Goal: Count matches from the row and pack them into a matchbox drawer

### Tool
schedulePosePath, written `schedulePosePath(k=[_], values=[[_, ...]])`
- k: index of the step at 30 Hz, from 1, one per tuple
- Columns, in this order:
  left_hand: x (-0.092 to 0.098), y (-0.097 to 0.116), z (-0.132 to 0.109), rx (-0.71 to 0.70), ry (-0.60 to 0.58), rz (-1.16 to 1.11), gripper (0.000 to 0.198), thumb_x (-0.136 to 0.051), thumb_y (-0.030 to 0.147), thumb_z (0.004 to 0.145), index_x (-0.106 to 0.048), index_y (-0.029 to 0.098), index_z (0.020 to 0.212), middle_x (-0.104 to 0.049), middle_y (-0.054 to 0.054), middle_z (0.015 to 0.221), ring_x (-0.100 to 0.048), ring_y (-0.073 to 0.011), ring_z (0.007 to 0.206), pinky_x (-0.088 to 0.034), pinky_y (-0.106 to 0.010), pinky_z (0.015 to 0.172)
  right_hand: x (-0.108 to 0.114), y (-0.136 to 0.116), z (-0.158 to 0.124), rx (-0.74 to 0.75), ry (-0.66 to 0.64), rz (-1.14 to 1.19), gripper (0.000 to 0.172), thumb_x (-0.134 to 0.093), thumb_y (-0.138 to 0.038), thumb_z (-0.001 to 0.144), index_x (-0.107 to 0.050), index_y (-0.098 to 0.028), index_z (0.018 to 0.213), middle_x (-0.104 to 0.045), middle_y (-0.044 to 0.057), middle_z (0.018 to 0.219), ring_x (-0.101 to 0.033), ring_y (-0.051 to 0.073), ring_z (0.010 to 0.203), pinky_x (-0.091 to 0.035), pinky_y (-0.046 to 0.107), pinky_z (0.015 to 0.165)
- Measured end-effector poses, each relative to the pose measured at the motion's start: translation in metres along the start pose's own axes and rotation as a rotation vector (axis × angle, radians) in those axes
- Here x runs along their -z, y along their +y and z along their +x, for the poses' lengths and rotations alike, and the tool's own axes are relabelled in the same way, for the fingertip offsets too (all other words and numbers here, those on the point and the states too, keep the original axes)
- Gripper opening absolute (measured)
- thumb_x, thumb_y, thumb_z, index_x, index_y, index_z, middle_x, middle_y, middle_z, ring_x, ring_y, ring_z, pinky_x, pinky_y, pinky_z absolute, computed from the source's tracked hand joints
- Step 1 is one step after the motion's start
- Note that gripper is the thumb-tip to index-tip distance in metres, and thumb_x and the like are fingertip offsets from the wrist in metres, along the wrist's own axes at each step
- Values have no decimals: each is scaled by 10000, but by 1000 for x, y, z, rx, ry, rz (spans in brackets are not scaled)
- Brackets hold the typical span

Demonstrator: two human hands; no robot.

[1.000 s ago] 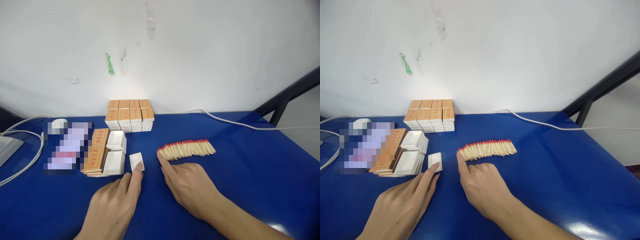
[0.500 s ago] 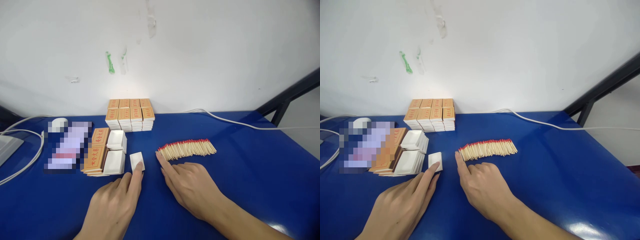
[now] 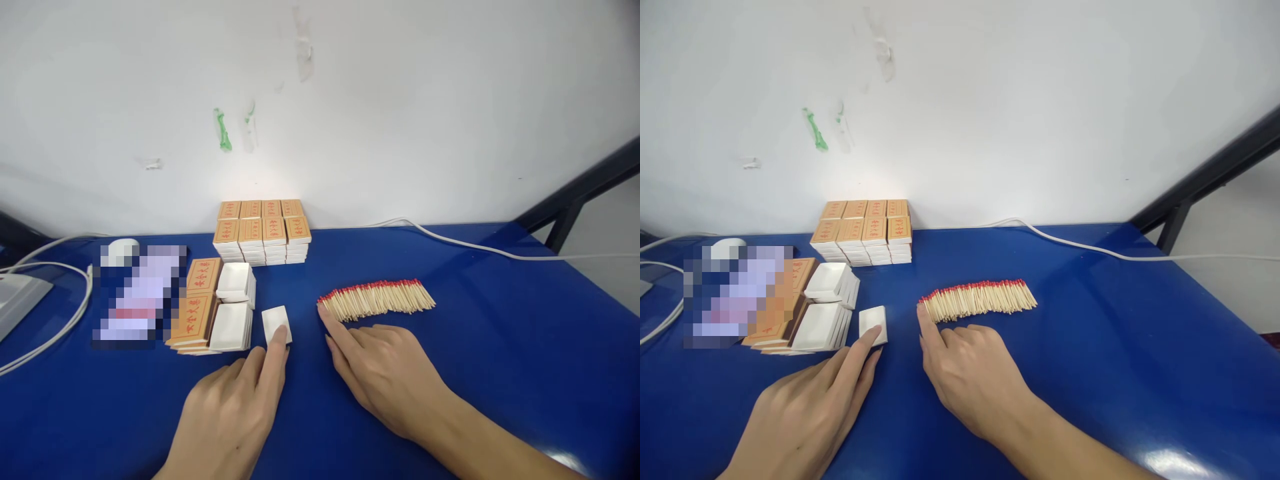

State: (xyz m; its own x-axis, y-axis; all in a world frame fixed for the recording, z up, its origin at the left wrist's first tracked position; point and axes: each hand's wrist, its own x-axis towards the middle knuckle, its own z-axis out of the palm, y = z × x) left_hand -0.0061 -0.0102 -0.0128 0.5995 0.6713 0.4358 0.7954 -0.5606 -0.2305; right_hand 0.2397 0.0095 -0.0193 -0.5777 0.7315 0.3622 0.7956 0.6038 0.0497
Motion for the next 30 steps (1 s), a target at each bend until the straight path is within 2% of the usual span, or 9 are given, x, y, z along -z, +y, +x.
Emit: schedulePosePath(k=[6,12,21,30], values=[[1,1,0,-2,-9,-14,416,-385,-9,1039,-582,67,1398,-722,-19,780,-642,-172,492,-463,-330,462,-1,2,0,12,-30,37,453,-485,-117,1069,-621,-2,1486,-706,-19,657,-628,165,483,-267,395,508],[0,0,-2,-64,-20,-70,458,-411,-6,1017,-560,40,1448,-621,25,713,-602,-168,477,-446,-339,461,1,3,-1,18,-41,58,454,-488,-129,1077,-610,-12,1499,-724,-15,680,-636,153,506,-292,379,518],[-1,2,-7,-128,-34,-134,439,-472,26,997,-570,46,1424,-654,2,754,-627,-182,523,-478,-354,472,1,1,-1,2,-44,49,434,-469,-144,1096,-618,-4,1479,-718,-17,660,-638,167,493,-303,391,512],[0,0,-5,-146,-14,-116,452,-438,-24,966,-581,13,1393,-701,-51,838,-698,-190,592,-517,-333,483,2,1,-1,0,-40,65,430,-429,-176,1135,-618,16,1471,-708,-12,647,-644,180,485,-297,398,509]])
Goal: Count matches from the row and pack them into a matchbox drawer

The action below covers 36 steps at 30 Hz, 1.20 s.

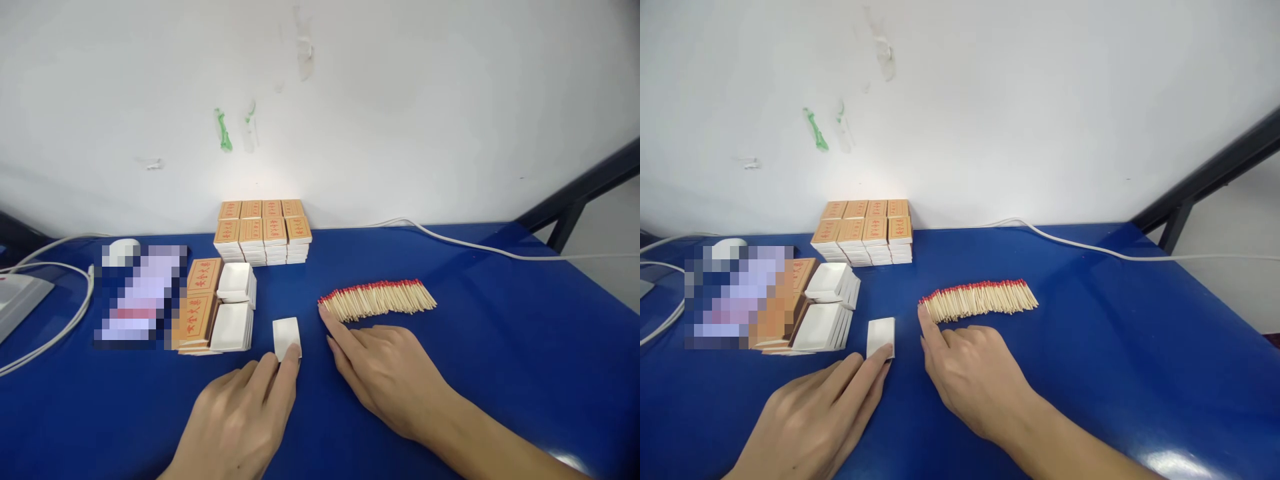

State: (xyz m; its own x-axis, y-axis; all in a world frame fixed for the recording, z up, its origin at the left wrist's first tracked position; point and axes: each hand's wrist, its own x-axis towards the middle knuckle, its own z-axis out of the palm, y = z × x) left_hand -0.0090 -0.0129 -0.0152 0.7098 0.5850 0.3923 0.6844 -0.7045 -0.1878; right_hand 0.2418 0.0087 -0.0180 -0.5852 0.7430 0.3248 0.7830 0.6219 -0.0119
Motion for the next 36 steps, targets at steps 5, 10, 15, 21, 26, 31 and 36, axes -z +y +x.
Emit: schedulePosePath(k=[5,10,15,21,26,31,36], values=[[1,1,-1,34,22,-5,443,-443,-14,985,-588,36,1400,-684,-41,840,-688,-183,589,-510,-327,487,0,0,-1,-8,0,15,435,-421,-176,1140,-616,18,1477,-732,0,676,-648,178,502,-315,397,512],[1,0,1,64,23,-21,450,-409,-8,994,-577,46,1408,-686,-31,823,-675,-177,564,-507,-331,479,1,0,0,-16,-12,54,450,-432,-154,1121,-606,7,1505,-731,-6,675,-639,175,510,-341,390,520],[1,0,3,73,-9,-5,445,-383,-12,998,-571,48,1397,-681,-16,785,-670,-173,544,-491,-330,468,4,-5,2,1,-2,113,462,-406,-162,1134,-605,1,1517,-708,-19,650,-620,167,489,-346,386,511],[-1,1,-1,104,-24,11,394,-421,54,1053,-567,51,1419,-694,-25,807,-693,-182,575,-483,-327,482,3,-9,1,-7,35,123,456,-387,-189,1159,-609,-11,1516,-707,-27,650,-625,169,489,-352,388,519],[0,0,0,89,-15,7,356,-424,30,1033,-594,47,1345,-677,-18,784,-685,-190,552,-490,-339,455,2,-7,0,-46,100,2,434,-387,-171,1152,-673,5,1427,-651,-41,572,-567,162,436,-354,381,527],[0,1,1,98,-3,35,361,-417,3,1000,-606,63,1302,-666,-8,755,-662,-183,524,-486,-334,442,1,-4,1,-52,104,-30,423,-401,-149,1136,-702,3,1392,-646,-37,564,-563,157,437,-357,376,532],[-2,1,-2,93,-41,90,362,-448,13,990,-606,59,1312,-690,-27,782,-683,-202,548,-503,-346,460,0,-4,1,-46,104,-39,429,-393,-143,1136,-700,1,1399,-634,-41,559,-556,154,431,-345,373,524]])
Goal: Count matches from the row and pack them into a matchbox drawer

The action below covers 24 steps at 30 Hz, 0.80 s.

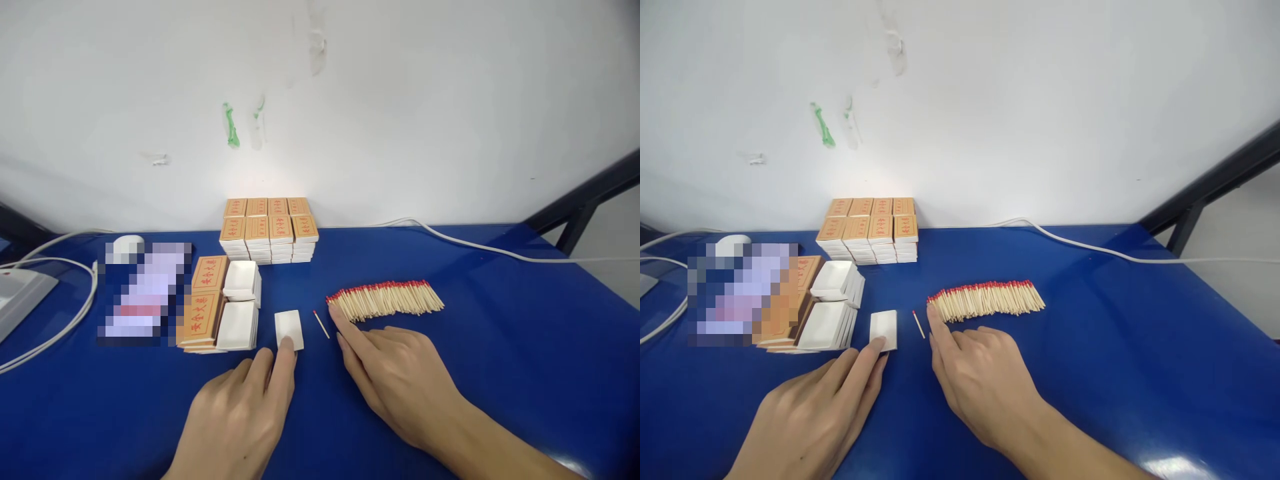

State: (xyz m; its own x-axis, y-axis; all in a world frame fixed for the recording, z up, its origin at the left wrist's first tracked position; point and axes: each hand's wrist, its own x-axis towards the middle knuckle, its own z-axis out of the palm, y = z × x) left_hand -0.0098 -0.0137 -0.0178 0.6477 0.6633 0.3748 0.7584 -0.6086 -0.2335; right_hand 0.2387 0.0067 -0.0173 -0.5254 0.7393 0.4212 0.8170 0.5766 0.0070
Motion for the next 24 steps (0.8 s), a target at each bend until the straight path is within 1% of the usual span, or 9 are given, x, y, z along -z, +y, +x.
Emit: schedulePosePath(k=[3,6,9,12,15,19,21,24], values=[[0,0,-1,-4,-5,7,367,-455,21,993,-609,53,1325,-711,-43,815,-698,-203,563,-510,-342,464,0,0,-1,-7,-7,-2,435,-382,-155,1145,-690,2,1409,-638,-42,558,-559,155,428,-343,378,530],[1,0,0,6,-8,0,341,-488,47,1004,-619,54,1318,-686,-29,784,-681,-207,544,-502,-349,447,1,0,-1,0,-21,20,437,-378,-157,1149,-673,12,1423,-651,-39,572,-569,166,433,-339,389,526],[2,1,1,25,1,-10,312,-530,79,1012,-626,55,1307,-654,-13,753,-654,-209,518,-496,-360,432,3,-1,0,15,-39,91,434,-384,-168,1154,-655,-9,1453,-679,-35,615,-598,171,463,-351,388,531],[2,1,1,21,-4,-10,329,-514,60,1004,-624,55,1314,-665,-18,768,-659,-202,526,-498,-354,440,4,-2,0,30,-46,148,433,-389,-177,1161,-632,-34,1489,-699,-33,655,-622,168,493,-361,379,541],[2,1,0,18,-6,-15,356,-494,42,995,-610,49,1332,-679,-27,790,-673,-201,542,-496,-351,447,3,-2,0,20,-17,127,427,-384,-179,1166,-642,-28,1472,-685,-40,632,-596,160,468,-359,373,542],[1,2,0,40,1,-8,321,-517,66,1011,-609,62,1319,-651,0,753,-653,-200,518,-484,-357,439,2,0,0,4,-16,79,434,-360,-178,1169,-681,-17,1413,-659,-46,577,-576,160,438,-344,376,535],[0,2,1,39,2,-7,328,-504,59,1012,-605,63,1323,-656,-3,761,-658,-198,522,-485,-355,440,2,0,1,8,-30,87,436,-365,-181,1167,-678,-17,1422,-670,-39,592,-586,162,446,-341,377,530],[1,2,0,28,-2,-14,362,-480,27,998,-593,56,1340,-673,-16,783,-682,-204,543,-495,-353,444,3,0,0,23,-52,118,446,-376,-190,1166,-641,-28,1486,-682,-30,628,-612,167,477,-351,376,534]])
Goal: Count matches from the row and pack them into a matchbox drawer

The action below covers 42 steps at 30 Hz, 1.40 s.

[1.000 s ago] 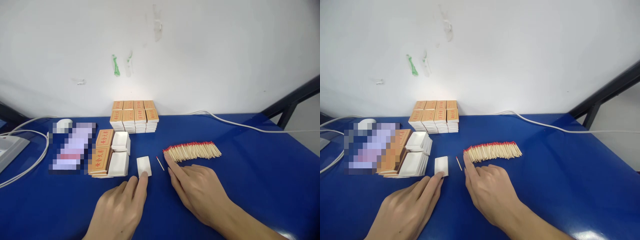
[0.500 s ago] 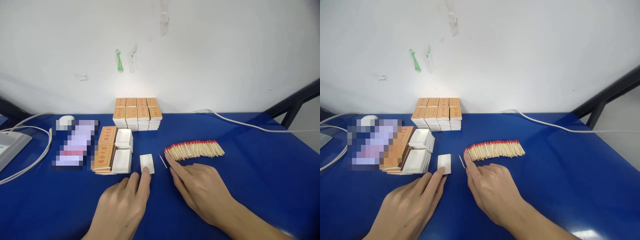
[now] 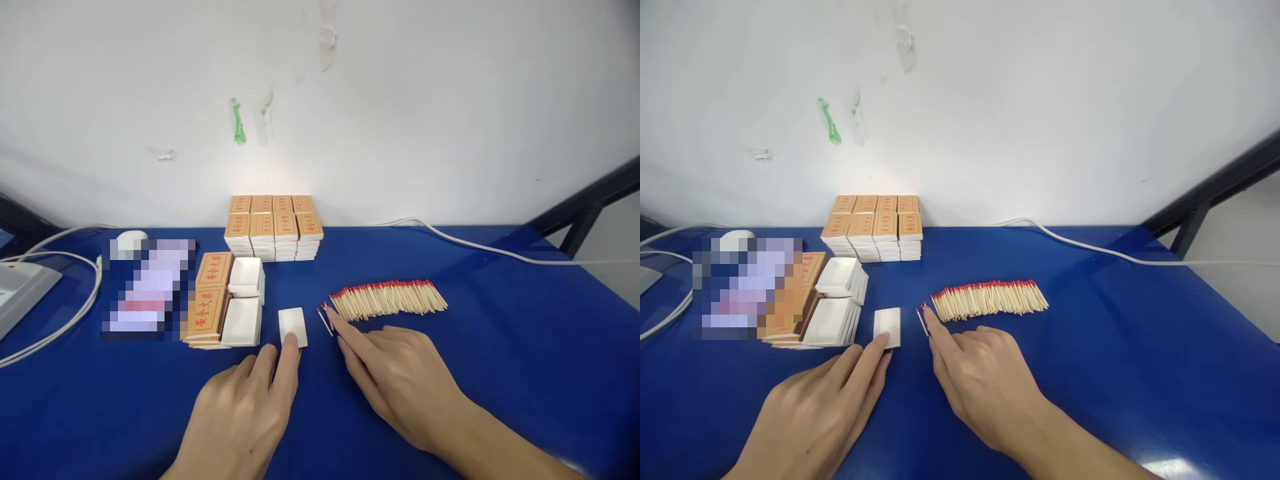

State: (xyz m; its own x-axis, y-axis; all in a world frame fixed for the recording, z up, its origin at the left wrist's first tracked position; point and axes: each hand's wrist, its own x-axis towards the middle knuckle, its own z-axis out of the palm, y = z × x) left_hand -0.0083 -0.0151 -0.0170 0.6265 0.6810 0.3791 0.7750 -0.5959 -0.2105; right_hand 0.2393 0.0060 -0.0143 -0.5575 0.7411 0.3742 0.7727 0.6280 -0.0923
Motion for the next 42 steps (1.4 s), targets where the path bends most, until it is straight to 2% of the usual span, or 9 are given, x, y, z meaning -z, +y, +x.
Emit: schedulePosePath(k=[5,11,16,23,30,36,42], values=[[1,-1,0,-9,-5,-3,344,-488,36,1005,-598,59,1330,-667,-10,778,-681,-205,538,-499,-357,443,0,0,-1,18,-23,6,471,-357,-200,1171,-602,-43,1542,-670,-32,631,-614,165,483,-356,372,536],[-1,0,-1,0,5,5,316,-490,60,1030,-604,66,1325,-658,-2,770,-668,-198,530,-482,-355,454,-1,1,-2,11,17,-5,447,-393,-183,1160,-629,-43,1514,-682,-27,633,-625,167,489,-367,373,545],[0,1,0,11,14,3,320,-487,44,1022,-607,68,1317,-649,5,751,-657,-199,512,-480,-355,442,-1,2,-3,13,-1,14,454,-401,-175,1154,-609,-56,1540,-688,-30,652,-641,157,511,-375,364,553],[0,0,2,-11,7,-3,376,-464,-2,982,-604,53,1327,-659,-6,763,-671,-201,517,-504,-348,433,0,2,-3,29,-18,-23,461,-386,-198,1160,-637,-93,1532,-634,-46,603,-596,148,483,-344,361,558],[-1,-1,2,-11,-5,-4,417,-446,-35,950,-604,50,1326,-682,-20,785,-686,-206,529,-522,-351,435,1,2,-5,17,-13,-6,423,-448,-193,1143,-676,-86,1483,-661,-41,634,-585,150,492,-350,374,575],[0,-1,0,-10,-3,-6,450,-438,-49,925,-597,48,1335,-694,-27,795,-696,-208,538,-523,-347,441,2,0,-3,72,-38,16,451,-425,-217,1162,-628,-134,1556,-587,-57,615,-566,147,493,-326,371,568],[1,-2,0,-4,-8,-15,487,-408,-79,879,-595,64,1306,-686,-12,769,-696,-195,531,-509,-323,451,1,-4,-3,113,-49,46,417,-451,-215,1150,-694,-161,1485,-606,-51,645,-557,147,510,-307,381,563]])
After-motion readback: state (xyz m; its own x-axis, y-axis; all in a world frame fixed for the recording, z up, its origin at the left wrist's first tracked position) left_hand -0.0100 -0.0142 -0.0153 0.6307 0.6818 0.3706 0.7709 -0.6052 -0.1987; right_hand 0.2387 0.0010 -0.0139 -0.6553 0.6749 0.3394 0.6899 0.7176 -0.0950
